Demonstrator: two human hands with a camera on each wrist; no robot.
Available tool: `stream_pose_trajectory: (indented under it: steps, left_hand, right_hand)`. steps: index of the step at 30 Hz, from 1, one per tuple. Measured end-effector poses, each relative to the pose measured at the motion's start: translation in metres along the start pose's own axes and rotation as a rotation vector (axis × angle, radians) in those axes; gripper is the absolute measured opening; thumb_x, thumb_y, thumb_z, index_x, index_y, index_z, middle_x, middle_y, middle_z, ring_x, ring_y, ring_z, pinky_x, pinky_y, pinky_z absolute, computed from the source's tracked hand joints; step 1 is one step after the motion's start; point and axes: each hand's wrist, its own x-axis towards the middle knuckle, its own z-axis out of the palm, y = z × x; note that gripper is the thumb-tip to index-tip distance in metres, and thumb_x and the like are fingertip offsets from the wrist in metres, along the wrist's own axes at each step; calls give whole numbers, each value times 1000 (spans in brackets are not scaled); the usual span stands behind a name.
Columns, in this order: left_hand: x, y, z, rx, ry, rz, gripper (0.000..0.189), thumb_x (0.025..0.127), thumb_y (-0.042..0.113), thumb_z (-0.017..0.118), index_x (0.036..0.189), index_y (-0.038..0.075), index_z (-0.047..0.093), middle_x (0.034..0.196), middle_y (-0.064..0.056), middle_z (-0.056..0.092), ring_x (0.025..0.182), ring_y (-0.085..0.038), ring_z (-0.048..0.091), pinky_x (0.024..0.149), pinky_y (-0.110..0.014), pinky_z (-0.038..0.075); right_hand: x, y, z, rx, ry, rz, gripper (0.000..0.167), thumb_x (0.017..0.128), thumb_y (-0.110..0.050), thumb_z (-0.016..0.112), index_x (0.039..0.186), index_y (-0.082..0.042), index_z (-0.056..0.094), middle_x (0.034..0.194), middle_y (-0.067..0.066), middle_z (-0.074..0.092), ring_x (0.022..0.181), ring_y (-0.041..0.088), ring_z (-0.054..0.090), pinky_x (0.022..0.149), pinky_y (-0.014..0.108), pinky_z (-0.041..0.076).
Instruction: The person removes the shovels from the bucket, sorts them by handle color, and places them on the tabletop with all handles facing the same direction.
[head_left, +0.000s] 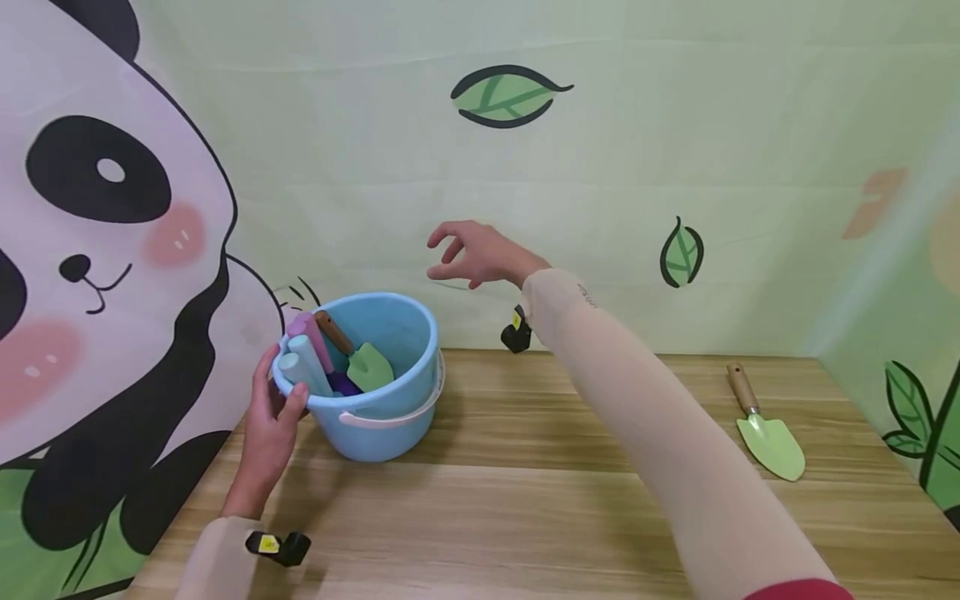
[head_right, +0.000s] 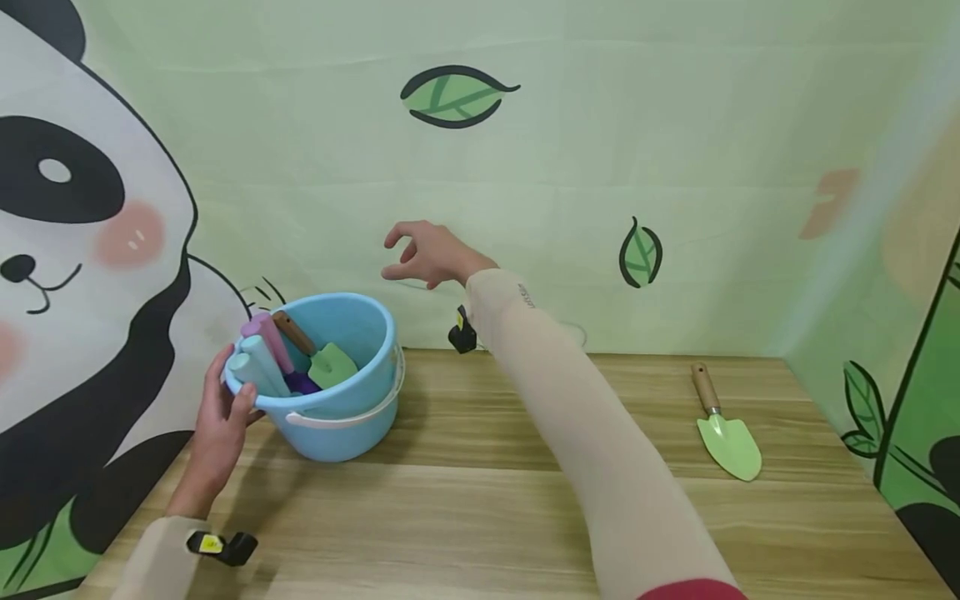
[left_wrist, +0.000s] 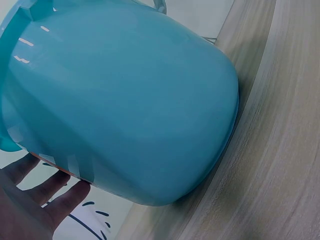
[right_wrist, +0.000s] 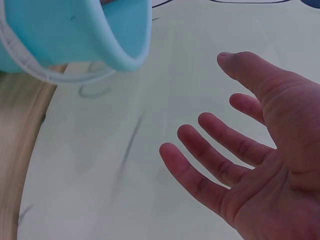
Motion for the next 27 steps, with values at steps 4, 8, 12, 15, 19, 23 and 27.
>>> stream_pose_trajectory:
  steps: [4,8,12,15,19,23,27]
  left_hand:
    - [0,1,-1,-3,-1,-3,69,108,34,51,164,34,12,164,-9,31,143,-37,40,100,-30,49]
    - [0,1,-1,-7,3,-9,69,108,34,51,164,34,12,164,-10,32,144,-37,40,99,-28,49]
    - [0,1,0,-5,8,-7,69,107,34,52,164,35,12,164,-9,32,145,-37,39,103,-42,47]
    - [0,1,0,-2,9,-6,70,107,35,52,164,35,12,164,-9,31,145,-37,38,104,-51,44]
    - [1,1,1,-1,9,-7,70,107,36,52,164,35,12,165,-9,31,146,-37,38,104,-52,43]
    - [2,0,0,-5,7,1,69,107,35,52,164,35,13,164,-9,31,146,-36,38,104,-50,44]
    - [2,-1,-2,-2,8,6,69,107,35,51,164,35,13,164,-9,32,145,-36,39,103,-46,45]
  right_hand:
    - [8,-9,8,26,-1,1,58,94,-33,76,144,-14,52,129,11,62,112,35,66,81,35,61]
    - [15,-17,17,54,15,-9,59,94,-33,76,144,-14,52,129,10,63,112,31,66,81,35,62]
    - [22,-24,27,80,26,2,59,93,-35,77,143,-15,53,128,7,64,107,25,66,81,33,62]
    - [27,-28,34,92,32,8,59,93,-34,77,143,-15,53,128,8,64,104,22,66,80,33,62]
    - [33,-35,44,99,49,12,57,94,-33,76,143,-16,53,130,8,63,106,21,65,80,33,62]
    - [42,-41,54,107,67,24,56,94,-33,75,143,-16,53,131,8,62,110,22,64,78,33,62]
    - [51,-46,66,126,80,48,55,94,-34,75,142,-18,53,133,6,60,110,21,63,77,32,62]
